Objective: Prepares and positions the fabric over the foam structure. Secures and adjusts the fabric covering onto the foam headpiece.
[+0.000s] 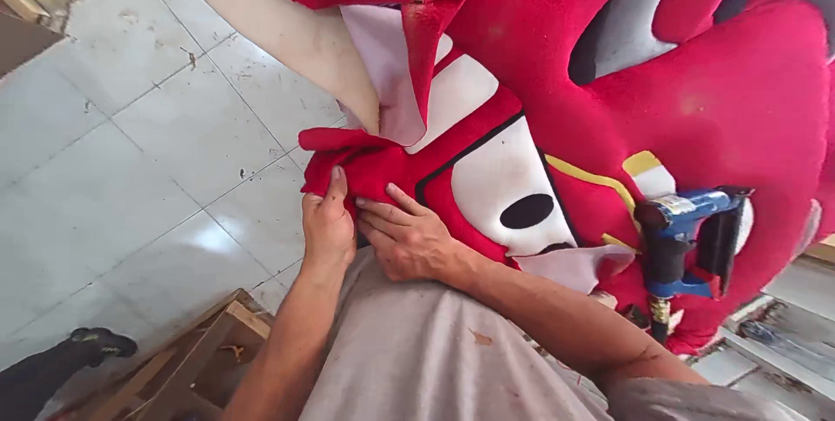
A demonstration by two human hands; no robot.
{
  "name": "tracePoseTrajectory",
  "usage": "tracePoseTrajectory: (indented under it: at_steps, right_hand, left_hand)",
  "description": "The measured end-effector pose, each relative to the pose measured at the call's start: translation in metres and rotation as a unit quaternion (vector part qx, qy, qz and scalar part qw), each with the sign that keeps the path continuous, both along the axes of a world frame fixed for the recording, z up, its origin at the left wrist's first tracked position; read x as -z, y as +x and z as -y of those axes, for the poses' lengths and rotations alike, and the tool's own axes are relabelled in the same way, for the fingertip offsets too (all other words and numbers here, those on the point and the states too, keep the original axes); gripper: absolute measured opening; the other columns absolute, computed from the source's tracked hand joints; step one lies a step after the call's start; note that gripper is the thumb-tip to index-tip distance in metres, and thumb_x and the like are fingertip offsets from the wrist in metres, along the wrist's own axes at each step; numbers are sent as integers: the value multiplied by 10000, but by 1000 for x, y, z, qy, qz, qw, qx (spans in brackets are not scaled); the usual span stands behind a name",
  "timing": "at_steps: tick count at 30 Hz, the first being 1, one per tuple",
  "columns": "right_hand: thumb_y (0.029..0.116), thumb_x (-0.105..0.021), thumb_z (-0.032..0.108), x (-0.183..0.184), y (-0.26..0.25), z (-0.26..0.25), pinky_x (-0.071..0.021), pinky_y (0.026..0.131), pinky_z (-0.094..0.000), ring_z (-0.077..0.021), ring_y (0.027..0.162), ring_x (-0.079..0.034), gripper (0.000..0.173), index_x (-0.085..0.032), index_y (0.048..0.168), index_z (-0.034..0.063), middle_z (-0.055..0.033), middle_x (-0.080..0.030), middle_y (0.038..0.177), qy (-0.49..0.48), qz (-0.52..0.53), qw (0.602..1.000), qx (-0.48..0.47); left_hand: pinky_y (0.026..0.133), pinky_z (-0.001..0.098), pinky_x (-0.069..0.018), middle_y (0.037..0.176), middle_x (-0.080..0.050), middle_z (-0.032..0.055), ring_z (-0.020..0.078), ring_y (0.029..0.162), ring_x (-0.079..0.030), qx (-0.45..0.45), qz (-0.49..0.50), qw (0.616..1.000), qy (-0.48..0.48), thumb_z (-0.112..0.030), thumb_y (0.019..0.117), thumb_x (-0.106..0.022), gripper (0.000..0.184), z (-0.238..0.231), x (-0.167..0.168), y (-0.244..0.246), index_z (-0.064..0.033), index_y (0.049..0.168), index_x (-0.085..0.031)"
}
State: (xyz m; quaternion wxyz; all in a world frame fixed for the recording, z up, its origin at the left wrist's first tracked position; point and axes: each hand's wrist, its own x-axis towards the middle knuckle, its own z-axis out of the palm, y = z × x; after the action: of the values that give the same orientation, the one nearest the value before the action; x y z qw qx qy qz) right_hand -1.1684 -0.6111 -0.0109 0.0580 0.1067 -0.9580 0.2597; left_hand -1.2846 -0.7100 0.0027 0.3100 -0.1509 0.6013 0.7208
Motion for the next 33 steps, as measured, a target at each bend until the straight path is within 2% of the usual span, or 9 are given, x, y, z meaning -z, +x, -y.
tracePoseTrajectory:
  at_steps: [4, 6, 9, 11, 13, 16, 19, 25, 33]
  right_hand:
    - [924, -547, 195, -1, 7, -6, -331, 1205, -544, -303, 1196, -674, 238, -735, 837, 77, -89, -775, 951, -108, -82, 990, -29]
    - [919, -557, 212, -1, 10, -8, -325, 1201, -577, -338, 1177, -678, 248, -734, 816, 73, -100, -762, 874, -156, -103, 981, -59]
    - [953, -538, 206, -3, 13, -8, -387, 1159, -601, -391, 1205, -656, 256, -739, 928, 49, -164, -762, 1014, -245, -162, 954, -55]
    - [993, -540, 182, -12, 15, -12, -483, 1111, -529, -348, 1229, -647, 218, -723, 1020, 66, -162, -734, 1173, -234, -194, 951, 54]
    - [961, -590, 184, -22, 20, -28, -476, 1129, -485, -316, 1318, -596, 272, -733, 1156, 59, -145, -689, 1324, -110, -143, 966, 187]
    - [989, -571, 338, -21, 33, -52, -348, 1219, -469, -279, 1471, -441, 484, -650, 1369, 49, -113, -537, 1531, 85, 14, 971, 225]
    - [1016, -506, 360, -22, 38, -59, -298, 1242, -461, -246, 1491, -412, 500, -630, 1405, 72, -64, -518, 1555, 131, 48, 970, 198]
    - [1050, -426, 381, -22, 35, -57, -212, 1263, -495, -232, 1530, -338, 522, -570, 1479, 120, -17, -466, 1599, 165, 82, 971, 156]
    - [1052, -365, 321, -12, 25, -42, -252, 1258, -442, -258, 1521, -359, 541, -548, 1476, 39, -115, -477, 1581, 140, 82, 983, 86]
  left_hand:
    - [865, 438, -616, 1004, -707, 139, 218, 958, -724, -121, 86, 985, -90, -290, 1120, -393, 354, -33, -16, 3, 7, 1165, -580]
    - [828, 420, -625, 959, -702, 129, 206, 911, -729, -135, 70, 982, -115, -303, 1118, -402, 358, -39, -17, 6, 5, 1137, -583]
    - [796, 378, -633, 890, -705, 79, 162, 852, -732, -127, 25, 982, -138, -272, 1111, -431, 299, -35, -18, 3, -19, 1100, -590]
    - [769, 368, -642, 869, -710, 66, 154, 828, -736, -119, 8, 984, -134, -267, 1113, -428, 293, -32, -11, 0, -23, 1105, -588]
    - [786, 361, -643, 884, -723, 49, 140, 836, -739, -83, -48, 986, -138, -257, 1112, -430, 283, -28, 7, -3, -31, 1135, -598]
    - [789, 340, -623, 866, -715, 0, 86, 818, -722, 0, -123, 968, -220, -314, 1100, -457, 314, -24, 39, -2, -59, 1103, -639]
    - [781, 355, -594, 830, -704, -13, 78, 794, -703, 41, -158, 950, -267, -360, 1085, -488, 334, -34, 62, 1, -88, 1044, -676]
    - [733, 380, -572, 778, -682, -3, 92, 749, -678, 65, -187, 946, -258, -339, 1075, -507, 323, -42, 79, 3, -83, 997, -690]
    - [747, 421, -571, 779, -689, 1, 119, 767, -692, 58, -156, 941, -295, -433, 1081, -456, 416, -30, 75, -1, -101, 970, -681]
